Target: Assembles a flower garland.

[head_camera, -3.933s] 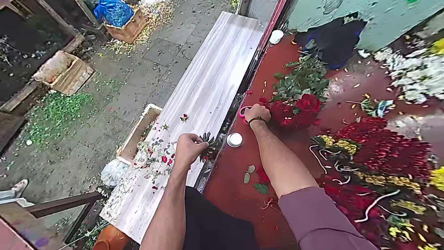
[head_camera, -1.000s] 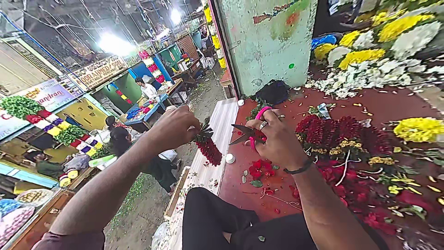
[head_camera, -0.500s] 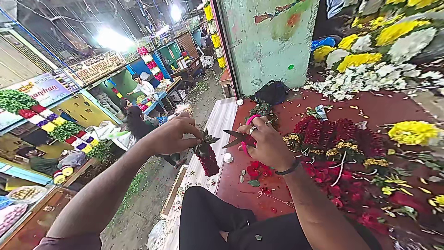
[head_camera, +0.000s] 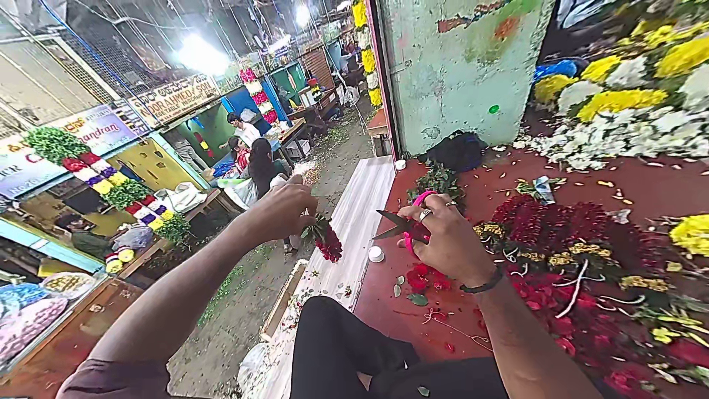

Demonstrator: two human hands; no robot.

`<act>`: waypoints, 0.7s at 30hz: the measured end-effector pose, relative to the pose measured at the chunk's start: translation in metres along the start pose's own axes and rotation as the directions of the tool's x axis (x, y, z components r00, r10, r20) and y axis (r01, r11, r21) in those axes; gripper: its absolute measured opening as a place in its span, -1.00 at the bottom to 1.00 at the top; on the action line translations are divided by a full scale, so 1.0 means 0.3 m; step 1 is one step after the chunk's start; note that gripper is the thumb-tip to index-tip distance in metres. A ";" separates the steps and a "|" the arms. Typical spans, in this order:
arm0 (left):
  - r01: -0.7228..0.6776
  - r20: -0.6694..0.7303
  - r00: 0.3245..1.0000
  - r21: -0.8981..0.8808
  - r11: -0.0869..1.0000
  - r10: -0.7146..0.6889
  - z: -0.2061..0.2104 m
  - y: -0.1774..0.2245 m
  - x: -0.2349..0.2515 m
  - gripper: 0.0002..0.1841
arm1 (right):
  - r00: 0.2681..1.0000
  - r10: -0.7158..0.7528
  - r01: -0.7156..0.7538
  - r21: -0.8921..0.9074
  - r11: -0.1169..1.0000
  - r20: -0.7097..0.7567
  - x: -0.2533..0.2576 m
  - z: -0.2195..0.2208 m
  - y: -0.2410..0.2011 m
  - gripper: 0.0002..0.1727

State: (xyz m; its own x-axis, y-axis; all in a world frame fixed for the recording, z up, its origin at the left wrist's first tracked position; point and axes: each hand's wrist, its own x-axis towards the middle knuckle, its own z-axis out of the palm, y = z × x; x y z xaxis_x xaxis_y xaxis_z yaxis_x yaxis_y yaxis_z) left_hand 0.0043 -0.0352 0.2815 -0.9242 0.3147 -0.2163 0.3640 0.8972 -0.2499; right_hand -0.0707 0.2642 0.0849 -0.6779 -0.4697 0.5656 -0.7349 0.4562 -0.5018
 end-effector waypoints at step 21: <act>-0.304 -0.225 0.936 -0.128 0.944 0.271 -0.019 0.130 -0.070 -0.88 | 0.945 -0.274 0.246 -0.165 0.955 -0.180 -0.002 0.003 -0.105 -0.52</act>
State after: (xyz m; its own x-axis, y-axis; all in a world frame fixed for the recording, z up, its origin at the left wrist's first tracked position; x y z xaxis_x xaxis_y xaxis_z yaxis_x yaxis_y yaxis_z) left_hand 0.0373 -0.0051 0.2818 -0.7922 0.6075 -0.0582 0.6101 0.7908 -0.0497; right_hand -0.0471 0.2494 0.0998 -0.4346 -0.4331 0.7897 -0.8649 0.4451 -0.2319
